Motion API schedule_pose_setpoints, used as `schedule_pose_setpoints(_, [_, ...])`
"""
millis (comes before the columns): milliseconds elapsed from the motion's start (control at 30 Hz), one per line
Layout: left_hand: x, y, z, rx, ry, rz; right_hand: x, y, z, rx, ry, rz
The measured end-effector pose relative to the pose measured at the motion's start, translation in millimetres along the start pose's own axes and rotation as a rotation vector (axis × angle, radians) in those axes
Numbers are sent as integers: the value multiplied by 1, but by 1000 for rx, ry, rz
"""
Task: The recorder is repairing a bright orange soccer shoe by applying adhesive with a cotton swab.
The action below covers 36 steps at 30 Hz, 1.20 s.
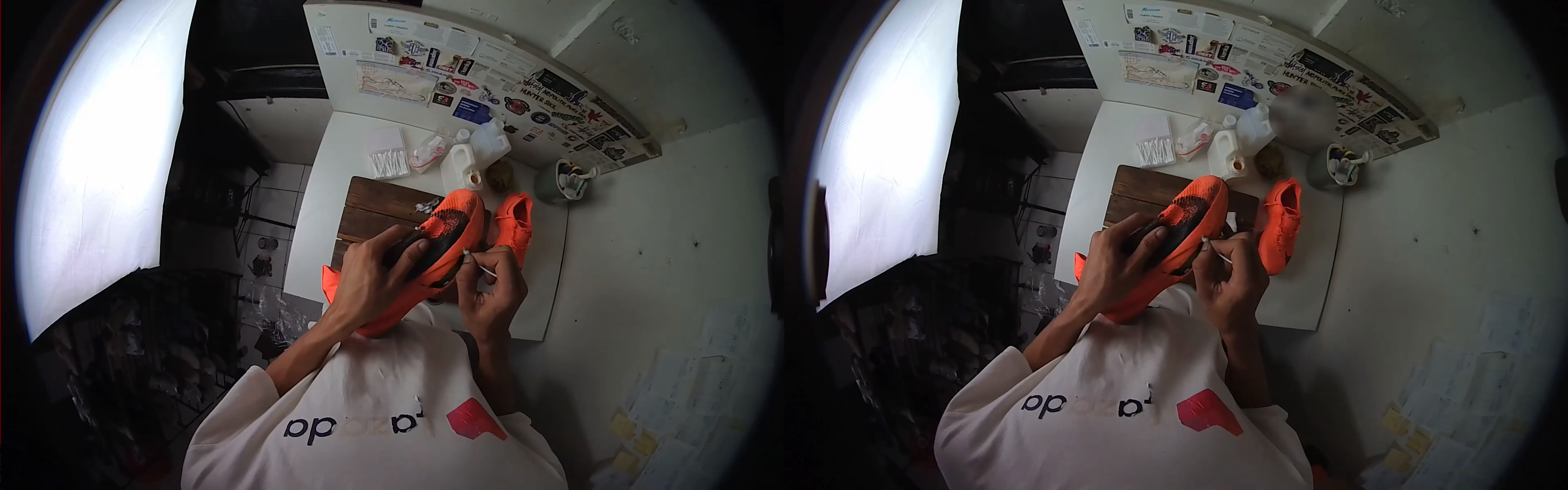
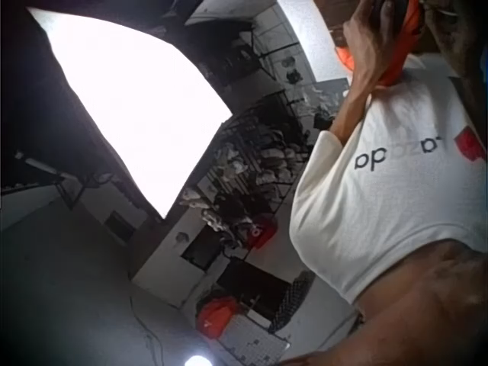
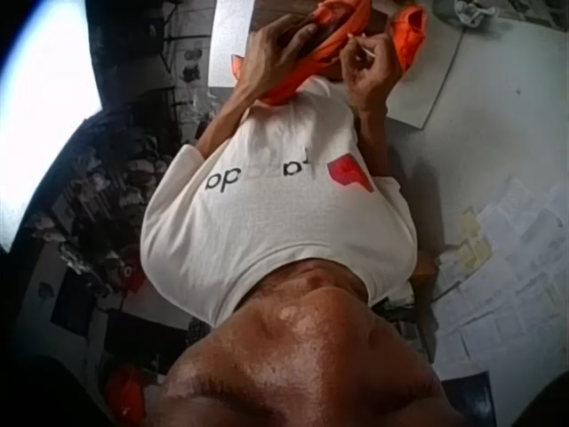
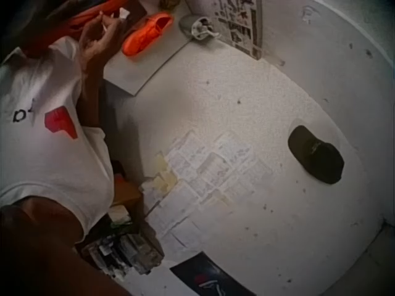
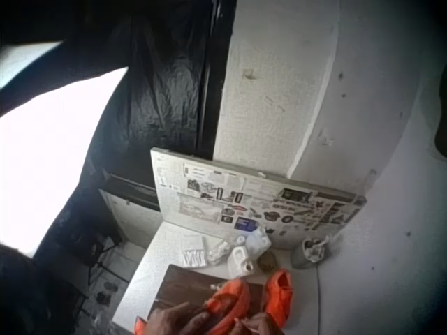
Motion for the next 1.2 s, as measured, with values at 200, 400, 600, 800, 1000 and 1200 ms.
schedule_pose_setpoints(200, [-2,-1,-2,0,-6,-3,5,1,2,-23,0,52])
schedule_pose_setpoints(400, [-1,2,-2,7,-32,-20,7,1,3,-38,31,57])
schedule_pose_setpoints(600, [-3,1,-6,3,-53,-26,2,-1,3,10,26,9])
schedule_pose_setpoints(800, [-1,1,-6,5,-95,-23,1,-1,-4,42,15,-22])
schedule_pose_setpoints(1000, [-1,1,-5,1,-101,-19,1,-2,-5,69,-34,2])
schedule_pose_setpoints(1200, [-2,1,-6,0,-80,-20,1,0,-7,44,-57,29])
Point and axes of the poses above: each hand's wrist, its own y-axis away from the middle knuckle, its own x-axis out of the palm, z = x × y, the point moved 7 cm from there along -y, towards the middle knuckle, and after that the axes turned 7 degrees about z, right-handed, at the moved point
